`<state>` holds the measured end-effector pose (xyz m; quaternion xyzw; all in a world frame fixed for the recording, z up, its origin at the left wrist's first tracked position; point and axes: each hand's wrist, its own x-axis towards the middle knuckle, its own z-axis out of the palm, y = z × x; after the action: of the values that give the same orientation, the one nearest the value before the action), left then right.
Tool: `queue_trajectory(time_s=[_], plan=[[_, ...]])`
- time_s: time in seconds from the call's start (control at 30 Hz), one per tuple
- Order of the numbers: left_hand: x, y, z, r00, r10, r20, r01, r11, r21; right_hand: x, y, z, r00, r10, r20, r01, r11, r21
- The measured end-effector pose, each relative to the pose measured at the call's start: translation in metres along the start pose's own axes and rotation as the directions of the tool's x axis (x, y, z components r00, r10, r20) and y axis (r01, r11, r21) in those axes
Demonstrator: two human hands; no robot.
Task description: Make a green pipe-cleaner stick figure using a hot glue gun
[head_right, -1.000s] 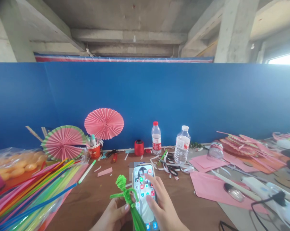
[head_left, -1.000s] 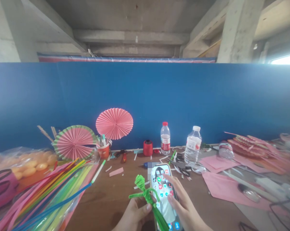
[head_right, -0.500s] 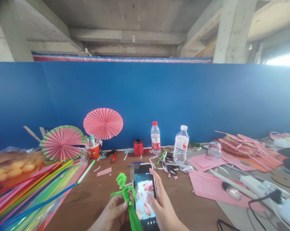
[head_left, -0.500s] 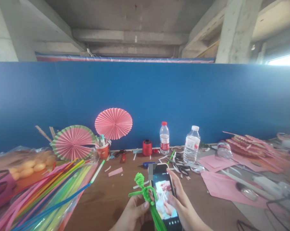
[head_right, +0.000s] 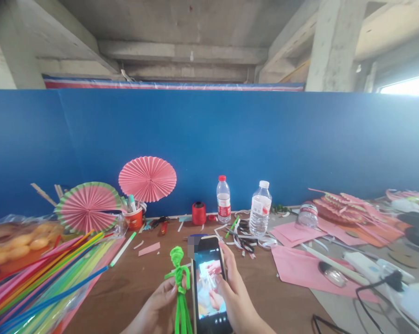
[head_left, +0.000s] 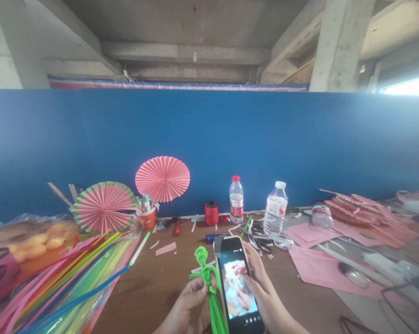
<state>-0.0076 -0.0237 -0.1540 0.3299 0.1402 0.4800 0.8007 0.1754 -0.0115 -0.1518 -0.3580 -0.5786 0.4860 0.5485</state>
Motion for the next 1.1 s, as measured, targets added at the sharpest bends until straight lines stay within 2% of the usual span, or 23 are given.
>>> queue_trajectory(time_s=[0.13, 0.23, 0.43, 0.6, 0.93, 1.1], plan=[[0.001, -0.001, 0.002, 1.0, 0.011, -0.002, -0.011, 1.0, -0.002, 0.001, 0.001, 0.0, 1.0, -0.007, -0.007, 0.007, 1.0, 0.003], [0.001, -0.001, 0.003, 0.999, 0.02, -0.028, -0.021, 1.0, -0.013, 0.001, -0.003, 0.0, 0.998, -0.05, 0.03, 0.052, 0.996, -0.076], [0.0, 0.001, 0.007, 0.996, 0.034, -0.078, -0.036, 0.999, -0.02, -0.004, -0.013, 0.002, 0.986, 0.12, 0.114, -0.071, 0.93, -0.361], [-0.001, 0.0, 0.005, 0.995, 0.014, -0.101, -0.017, 1.0, -0.027, -0.005, -0.017, 0.001, 0.983, 0.091, 0.162, -0.013, 0.903, -0.429], [0.0, -0.001, 0.0, 0.996, 0.025, -0.083, -0.027, 0.999, -0.019, -0.004, -0.008, 0.001, 0.993, 0.048, 0.107, 0.005, 0.894, -0.448], [0.001, -0.001, 0.001, 0.996, 0.055, -0.072, -0.057, 0.998, -0.022, -0.005, -0.01, -0.003, 0.989, -0.052, 0.136, 0.099, 0.924, -0.368]])
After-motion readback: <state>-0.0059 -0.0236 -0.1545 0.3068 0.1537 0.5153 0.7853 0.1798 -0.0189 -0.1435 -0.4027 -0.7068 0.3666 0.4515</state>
